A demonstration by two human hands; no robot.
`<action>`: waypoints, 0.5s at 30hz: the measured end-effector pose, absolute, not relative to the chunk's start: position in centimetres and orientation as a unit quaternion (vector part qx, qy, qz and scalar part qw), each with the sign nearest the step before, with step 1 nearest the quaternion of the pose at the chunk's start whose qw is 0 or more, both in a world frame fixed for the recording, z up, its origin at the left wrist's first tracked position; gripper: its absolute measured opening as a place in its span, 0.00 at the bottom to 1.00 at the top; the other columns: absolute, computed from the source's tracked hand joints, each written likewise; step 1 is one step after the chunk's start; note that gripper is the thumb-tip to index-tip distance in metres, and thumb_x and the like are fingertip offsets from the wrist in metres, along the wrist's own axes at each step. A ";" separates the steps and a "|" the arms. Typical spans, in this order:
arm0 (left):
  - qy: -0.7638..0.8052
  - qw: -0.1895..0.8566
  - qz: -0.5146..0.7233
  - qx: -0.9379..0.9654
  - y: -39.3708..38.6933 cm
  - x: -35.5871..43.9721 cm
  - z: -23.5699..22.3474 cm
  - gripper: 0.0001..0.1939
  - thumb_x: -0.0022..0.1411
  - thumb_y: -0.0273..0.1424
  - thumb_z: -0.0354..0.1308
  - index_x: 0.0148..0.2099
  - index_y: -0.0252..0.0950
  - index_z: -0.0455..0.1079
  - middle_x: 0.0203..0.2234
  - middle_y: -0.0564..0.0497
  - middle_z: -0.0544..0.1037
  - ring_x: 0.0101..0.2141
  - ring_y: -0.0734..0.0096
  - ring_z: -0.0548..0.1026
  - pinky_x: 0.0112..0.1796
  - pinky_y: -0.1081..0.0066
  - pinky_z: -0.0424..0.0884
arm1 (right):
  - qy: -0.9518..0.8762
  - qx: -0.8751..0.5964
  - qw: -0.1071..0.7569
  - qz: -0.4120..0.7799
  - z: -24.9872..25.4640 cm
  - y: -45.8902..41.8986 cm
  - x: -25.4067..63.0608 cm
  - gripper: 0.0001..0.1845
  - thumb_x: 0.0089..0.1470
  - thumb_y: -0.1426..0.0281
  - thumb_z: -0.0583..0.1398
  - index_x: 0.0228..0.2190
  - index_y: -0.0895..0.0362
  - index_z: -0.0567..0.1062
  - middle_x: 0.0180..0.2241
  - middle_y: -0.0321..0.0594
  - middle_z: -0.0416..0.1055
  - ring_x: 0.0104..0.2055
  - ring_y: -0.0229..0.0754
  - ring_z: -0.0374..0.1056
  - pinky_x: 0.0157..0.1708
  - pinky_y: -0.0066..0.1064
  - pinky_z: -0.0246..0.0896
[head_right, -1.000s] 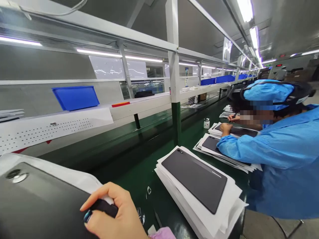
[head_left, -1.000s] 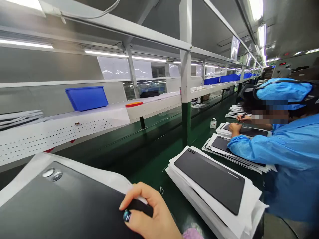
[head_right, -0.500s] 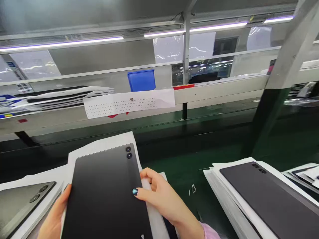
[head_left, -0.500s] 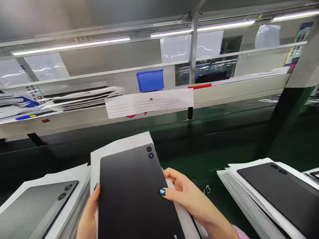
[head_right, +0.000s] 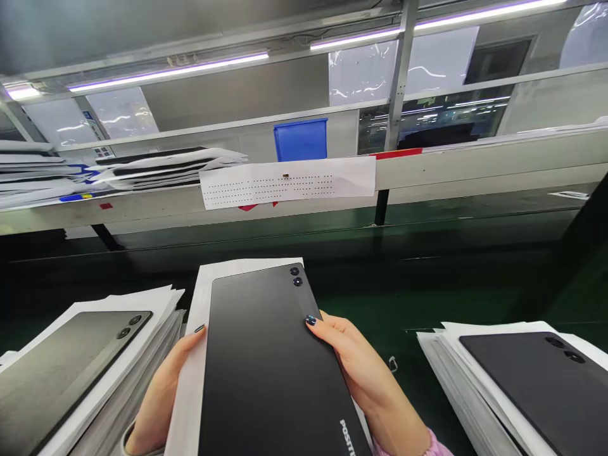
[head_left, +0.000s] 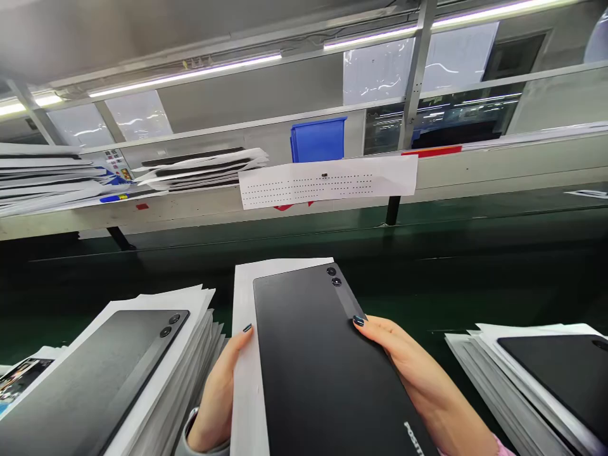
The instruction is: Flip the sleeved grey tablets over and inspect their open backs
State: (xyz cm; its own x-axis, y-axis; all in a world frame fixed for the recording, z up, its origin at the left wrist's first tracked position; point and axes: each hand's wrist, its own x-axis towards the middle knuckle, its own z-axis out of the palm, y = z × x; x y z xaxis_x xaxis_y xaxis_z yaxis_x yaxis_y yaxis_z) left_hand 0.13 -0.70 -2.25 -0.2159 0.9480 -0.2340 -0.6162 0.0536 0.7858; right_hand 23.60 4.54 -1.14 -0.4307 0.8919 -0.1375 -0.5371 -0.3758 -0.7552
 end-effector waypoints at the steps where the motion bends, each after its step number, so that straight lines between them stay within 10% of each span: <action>1: 0.401 0.621 0.646 0.190 -0.6 0.5 -1.9 0.07 0.59 0.33 0.66 0.36 0.35 0.83 0.33 0.50 0.87 0.37 0.60 0.84 0.39 0.75 0.79 | -0.313 -0.280 0.459 0.783 -1.1 4.5 23.6 0.14 0.38 0.62 0.78 0.25 0.55 0.85 0.24 0.34 0.80 0.22 0.36 0.74 0.25 0.22 0.71; 7: 0.317 0.713 0.599 0.180 -0.1 0.9 -1.9 0.16 0.66 0.39 0.61 0.48 0.35 0.81 0.38 0.49 0.87 0.41 0.59 0.84 0.48 0.69 0.77 | -0.346 -0.289 0.435 0.780 -2.0 5.0 23.2 0.13 0.43 0.61 0.76 0.28 0.57 0.86 0.23 0.37 0.79 0.24 0.37 0.75 0.25 0.22 0.71; 15: 0.407 0.718 0.528 0.200 -0.1 0.3 -1.9 0.10 0.62 0.33 0.65 0.40 0.30 0.82 0.33 0.43 0.86 0.40 0.53 0.84 0.46 0.63 0.79 | -0.375 -0.303 0.405 0.777 -2.7 5.8 23.1 0.16 0.47 0.59 0.74 0.31 0.59 0.85 0.22 0.39 0.78 0.24 0.37 0.74 0.24 0.22 0.68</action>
